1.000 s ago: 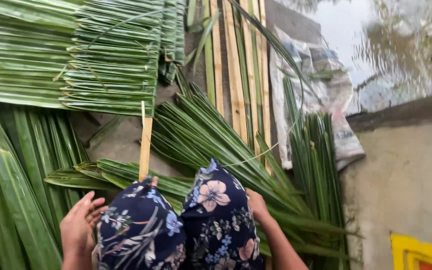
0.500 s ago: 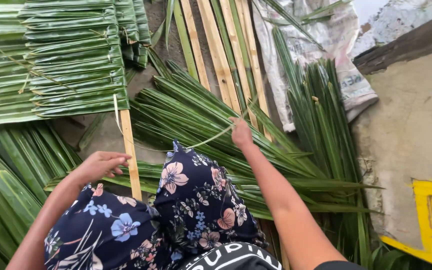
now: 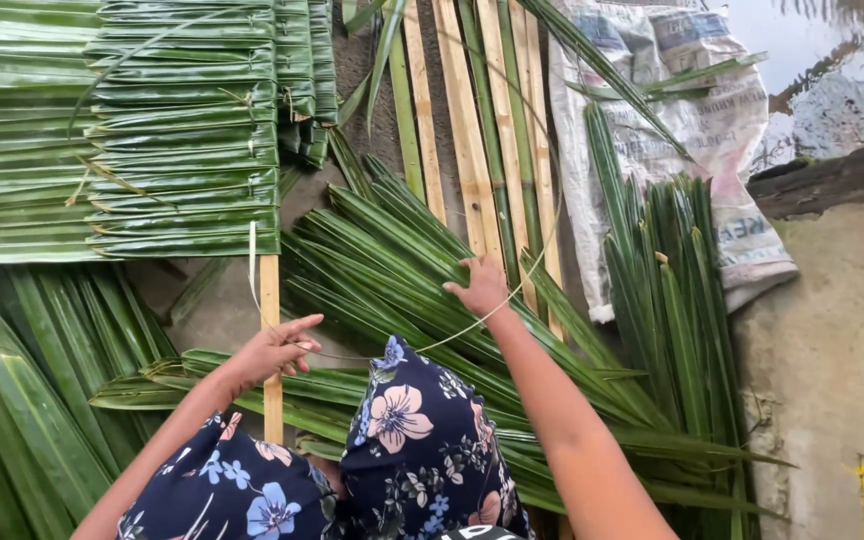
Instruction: Weaving palm leaves onto a wooden lath to create a thatched roofing panel
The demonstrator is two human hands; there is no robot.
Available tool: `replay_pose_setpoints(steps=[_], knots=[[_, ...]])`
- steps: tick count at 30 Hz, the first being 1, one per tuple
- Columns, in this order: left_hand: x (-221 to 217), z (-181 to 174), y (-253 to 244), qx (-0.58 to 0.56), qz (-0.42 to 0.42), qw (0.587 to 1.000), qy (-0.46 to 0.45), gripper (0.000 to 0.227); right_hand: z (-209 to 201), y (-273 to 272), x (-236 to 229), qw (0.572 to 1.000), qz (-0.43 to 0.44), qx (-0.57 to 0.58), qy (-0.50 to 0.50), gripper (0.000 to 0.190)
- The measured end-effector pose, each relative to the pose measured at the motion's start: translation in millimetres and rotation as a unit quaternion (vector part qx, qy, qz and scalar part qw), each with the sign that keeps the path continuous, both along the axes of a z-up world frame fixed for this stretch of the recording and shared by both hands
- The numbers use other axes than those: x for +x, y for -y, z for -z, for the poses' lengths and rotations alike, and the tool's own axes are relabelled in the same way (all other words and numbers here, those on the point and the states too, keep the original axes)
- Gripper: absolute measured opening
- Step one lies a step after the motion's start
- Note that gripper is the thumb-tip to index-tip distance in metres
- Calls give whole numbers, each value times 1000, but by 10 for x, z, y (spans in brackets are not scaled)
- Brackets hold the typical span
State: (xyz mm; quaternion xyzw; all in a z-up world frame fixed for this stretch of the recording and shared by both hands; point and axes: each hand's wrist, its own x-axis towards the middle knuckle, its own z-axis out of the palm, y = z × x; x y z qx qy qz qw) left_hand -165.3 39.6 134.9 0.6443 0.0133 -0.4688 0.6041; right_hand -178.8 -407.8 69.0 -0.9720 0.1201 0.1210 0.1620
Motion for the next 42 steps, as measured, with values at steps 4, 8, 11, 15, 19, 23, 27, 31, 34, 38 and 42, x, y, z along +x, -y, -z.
replay_pose_setpoints(steps=[4, 8, 11, 15, 19, 23, 27, 31, 34, 38, 42], knots=[[-62, 101, 94, -5, -15, 999, -36, 57, 296, 95, 21, 998, 40, 27, -33, 52], [-89, 116, 171, -17, -31, 999, -38, 54, 144, 62, 112, 995, 48, 46, -71, 66], [-96, 142, 213, -16, -38, 999, -31, 53, 158, 147, 198, 988, 46, 37, -141, 78], [-97, 80, 240, -9, -21, 999, -39, 53, -390, 126, 224, 989, -23, -75, -124, 80], [-82, 42, 302, -12, -31, 998, -49, 51, -928, 263, 110, 997, -42, 1, -65, 58], [-63, -77, 434, -24, -37, 996, -80, 48, -1559, 406, -130, 985, -92, 85, -118, 59], [-94, -210, 617, -14, -14, 994, -103, 50, -1685, 442, -522, 929, -68, 243, -270, 75], [-204, -153, 771, -54, -87, 978, -182, 70, -822, 374, -978, 806, -49, 509, -297, 54], [-253, 114, 801, -78, -198, 950, -227, 67, -530, 95, -1062, 771, -53, 565, -289, 49], [-365, 711, 733, -16, -343, 909, -239, 60, -286, -189, -1121, 766, -97, 561, -299, 44], [-437, 770, 709, 1, -342, 905, -251, 58, -217, -185, -1055, 836, -141, 439, -298, 51]])
